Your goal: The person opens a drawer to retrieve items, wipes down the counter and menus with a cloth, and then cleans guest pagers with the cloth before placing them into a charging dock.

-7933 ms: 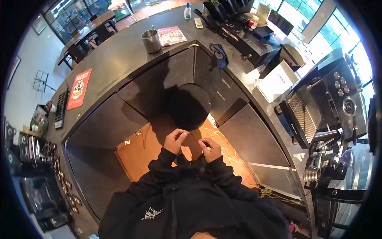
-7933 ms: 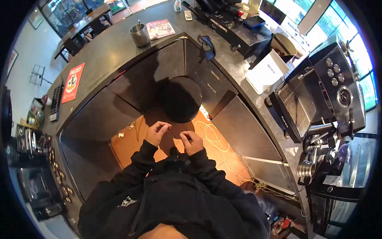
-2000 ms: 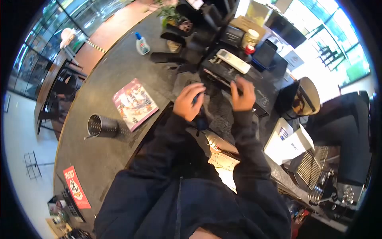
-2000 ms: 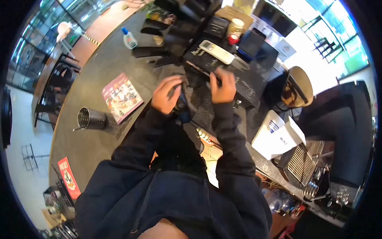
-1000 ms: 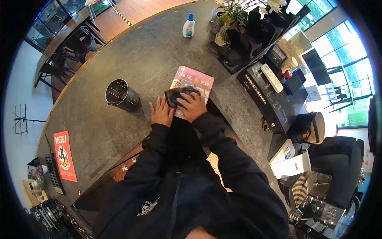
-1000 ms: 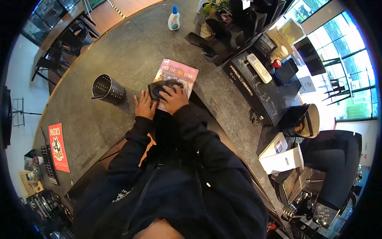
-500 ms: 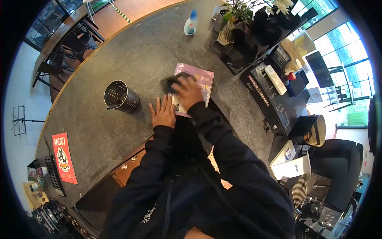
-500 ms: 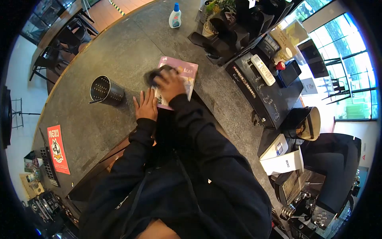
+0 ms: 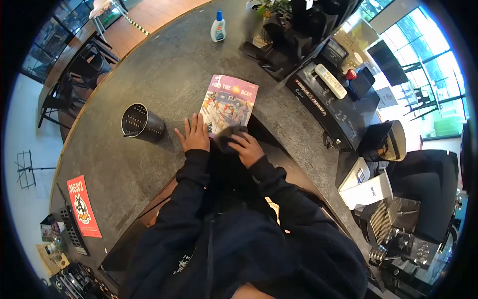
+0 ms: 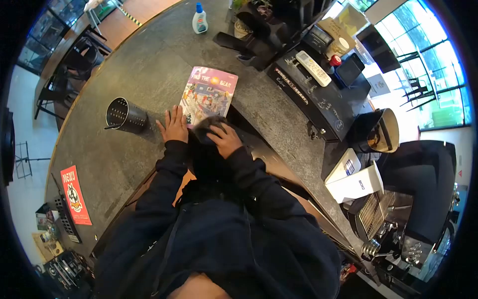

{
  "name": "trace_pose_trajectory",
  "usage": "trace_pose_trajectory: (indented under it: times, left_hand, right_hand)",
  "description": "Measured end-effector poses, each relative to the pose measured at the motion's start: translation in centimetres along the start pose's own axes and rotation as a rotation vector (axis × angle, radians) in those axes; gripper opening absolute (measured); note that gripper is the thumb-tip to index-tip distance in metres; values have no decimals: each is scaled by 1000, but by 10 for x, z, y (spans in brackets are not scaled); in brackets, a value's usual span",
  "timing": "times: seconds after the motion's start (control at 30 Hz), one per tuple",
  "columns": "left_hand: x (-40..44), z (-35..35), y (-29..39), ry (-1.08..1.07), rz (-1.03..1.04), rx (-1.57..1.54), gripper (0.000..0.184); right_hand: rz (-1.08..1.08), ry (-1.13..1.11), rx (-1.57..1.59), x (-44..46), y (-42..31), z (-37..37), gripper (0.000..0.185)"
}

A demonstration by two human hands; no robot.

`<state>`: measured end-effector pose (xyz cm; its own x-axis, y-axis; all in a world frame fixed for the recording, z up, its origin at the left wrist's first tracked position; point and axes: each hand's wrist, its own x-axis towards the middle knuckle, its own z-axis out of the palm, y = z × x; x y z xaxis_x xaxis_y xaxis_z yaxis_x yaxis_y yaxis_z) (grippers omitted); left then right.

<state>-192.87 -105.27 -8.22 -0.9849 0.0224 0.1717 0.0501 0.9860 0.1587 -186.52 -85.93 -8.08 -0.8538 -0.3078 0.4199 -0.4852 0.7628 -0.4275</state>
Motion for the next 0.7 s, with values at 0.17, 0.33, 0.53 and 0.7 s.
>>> trace_pose_trajectory:
  times: [0.17, 0.33, 0.53, 0.7]
  left_hand:
    - [17, -8, 1, -84, -37, -145, 44]
    - [40, -35, 22, -154, -187, -228, 50]
    - [52, 13, -14, -169, -91, -748, 51]
    - [21, -12, -10, -144, -105, -1286, 46]
  right_hand:
    - [127, 222, -46, -5, 16, -82, 46]
    - [353, 363, -336, -13, 55, -105, 47]
    - [491, 217, -384, -28, 83, -88, 36]
    - [374, 426, -396, -19, 40, -100, 39]
